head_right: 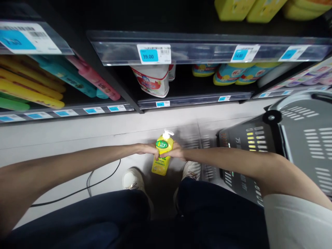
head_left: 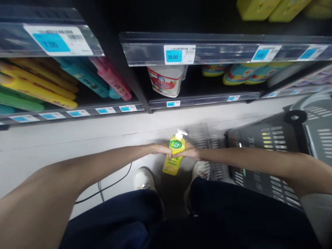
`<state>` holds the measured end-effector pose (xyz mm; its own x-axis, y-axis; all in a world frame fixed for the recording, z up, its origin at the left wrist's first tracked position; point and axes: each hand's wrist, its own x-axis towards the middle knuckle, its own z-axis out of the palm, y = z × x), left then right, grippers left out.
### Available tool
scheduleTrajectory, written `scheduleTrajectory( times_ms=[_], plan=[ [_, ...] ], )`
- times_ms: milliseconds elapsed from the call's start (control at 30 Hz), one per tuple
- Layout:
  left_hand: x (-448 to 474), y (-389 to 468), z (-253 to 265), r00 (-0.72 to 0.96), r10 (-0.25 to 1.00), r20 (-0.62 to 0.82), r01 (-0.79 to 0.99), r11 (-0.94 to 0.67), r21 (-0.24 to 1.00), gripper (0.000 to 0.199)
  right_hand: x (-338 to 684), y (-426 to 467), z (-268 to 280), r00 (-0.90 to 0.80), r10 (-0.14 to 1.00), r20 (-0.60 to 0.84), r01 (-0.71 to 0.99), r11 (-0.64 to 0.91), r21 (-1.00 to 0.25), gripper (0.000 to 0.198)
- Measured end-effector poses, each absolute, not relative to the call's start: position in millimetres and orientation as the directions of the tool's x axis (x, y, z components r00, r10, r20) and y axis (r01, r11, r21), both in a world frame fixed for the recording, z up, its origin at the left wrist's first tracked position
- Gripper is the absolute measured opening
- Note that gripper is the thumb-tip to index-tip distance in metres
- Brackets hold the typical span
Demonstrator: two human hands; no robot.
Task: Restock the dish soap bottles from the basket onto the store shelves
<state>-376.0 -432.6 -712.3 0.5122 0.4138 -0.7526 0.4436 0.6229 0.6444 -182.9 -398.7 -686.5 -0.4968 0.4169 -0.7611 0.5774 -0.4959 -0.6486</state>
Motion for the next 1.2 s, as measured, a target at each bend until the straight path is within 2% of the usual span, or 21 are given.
scheduleTrajectory(
  times_ms=[500, 800, 967, 1200],
  plan=[
    [-376.5, -428.6, -704.0, 0.534, 0.414, -0.737, 0.446, 0.603, 0.661, 0.062, -182.9, -395.0, -689.3, -0.508, 0.404, -0.761, 0.590, -0.480, -0.649, 0.053],
    [-376.9, -429.0, -703.4, 0.532, 0.354, -0.769, 0.467, 0.634, 0.616, 0.064, -180.6, -390.6, -691.5, -0.507, 0.327, -0.798, 0.641, -0.476, -0.602, 0.054],
    [-380.1, -431.2, -707.6, 0.603, 0.301, -0.738, 0.417, 0.670, 0.614, 0.056, -173.1, -383.1, -697.2, -0.573, 0.212, -0.792, 0.612, -0.532, -0.585, 0.053],
    [-372.6, -433.4, -713.9, 0.577, 0.308, -0.756, 0.299, 0.782, 0.547, 0.032, -169.5, -381.0, -698.8, -0.512, 0.245, -0.824, 0.612, -0.568, -0.550, 0.045]
  ],
)
